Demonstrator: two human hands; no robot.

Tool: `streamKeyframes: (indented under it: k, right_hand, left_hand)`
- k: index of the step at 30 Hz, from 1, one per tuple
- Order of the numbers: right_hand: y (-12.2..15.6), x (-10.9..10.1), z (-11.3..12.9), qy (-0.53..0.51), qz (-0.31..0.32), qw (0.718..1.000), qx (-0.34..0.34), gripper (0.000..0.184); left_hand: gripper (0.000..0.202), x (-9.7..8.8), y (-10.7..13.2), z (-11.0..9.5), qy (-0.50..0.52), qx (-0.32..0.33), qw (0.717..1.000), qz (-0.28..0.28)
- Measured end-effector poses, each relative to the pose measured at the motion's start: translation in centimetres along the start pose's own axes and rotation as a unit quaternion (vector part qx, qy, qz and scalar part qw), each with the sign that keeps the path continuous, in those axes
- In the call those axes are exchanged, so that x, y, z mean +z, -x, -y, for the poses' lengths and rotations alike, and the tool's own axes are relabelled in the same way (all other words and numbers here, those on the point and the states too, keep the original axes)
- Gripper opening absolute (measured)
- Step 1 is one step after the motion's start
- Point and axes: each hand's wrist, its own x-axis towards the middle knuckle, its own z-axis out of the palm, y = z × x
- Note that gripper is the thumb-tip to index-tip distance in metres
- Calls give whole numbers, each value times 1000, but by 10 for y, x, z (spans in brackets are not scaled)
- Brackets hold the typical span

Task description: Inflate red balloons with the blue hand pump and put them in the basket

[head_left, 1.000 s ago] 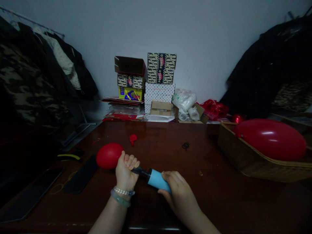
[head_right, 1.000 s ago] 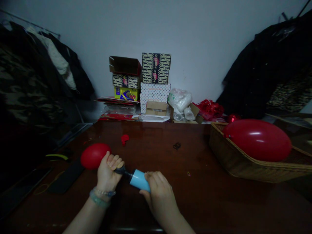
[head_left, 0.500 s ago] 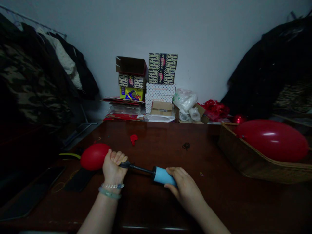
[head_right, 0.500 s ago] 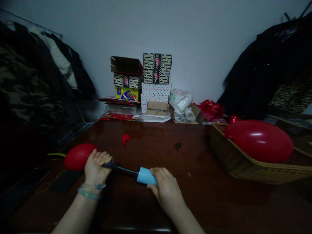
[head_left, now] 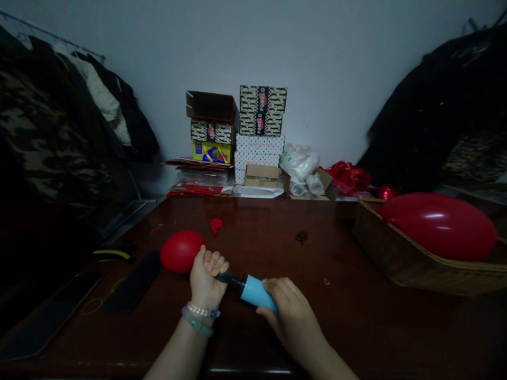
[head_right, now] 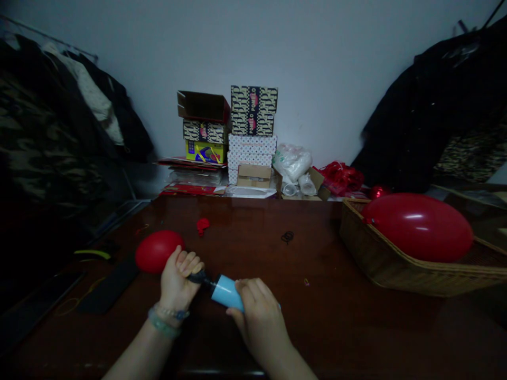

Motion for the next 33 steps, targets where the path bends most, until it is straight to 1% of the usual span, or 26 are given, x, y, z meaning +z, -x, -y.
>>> streamKeyframes:
  k: [3,6,11,16,20,25,33]
  right_hand:
    - [0,-1,-3,-11,6,1000,-8,39]
    - [-1,-1,-7,-29,12,999,-15,40]
    - [-5,-5,-13,-51,21,998,-21,41]
    - [-10,-20,-22,-57,74,996,11,42]
    - [-12,-27,-24,-55,100,993,27,42]
    - [-11,-24,-21,-34,72,996,27,39]
    - [-5,-10,-9,-20,36,999,-8,41]
  left_hand:
    - [44,1,2,5,-8,0,1000,-4]
    - [45,2,3,1,-23,14,1000,-6]
    - [47,2,-2,-16,-28,32,999,3]
    - [42,-4,-13,-37,-5,62,998,-13]
    - [40,-9,-18,-43,6,68,997,-23]
    - [40,-11,-17,-34,16,61,998,-12]
    - [40,-5,-6,-6,17,13,1000,-23]
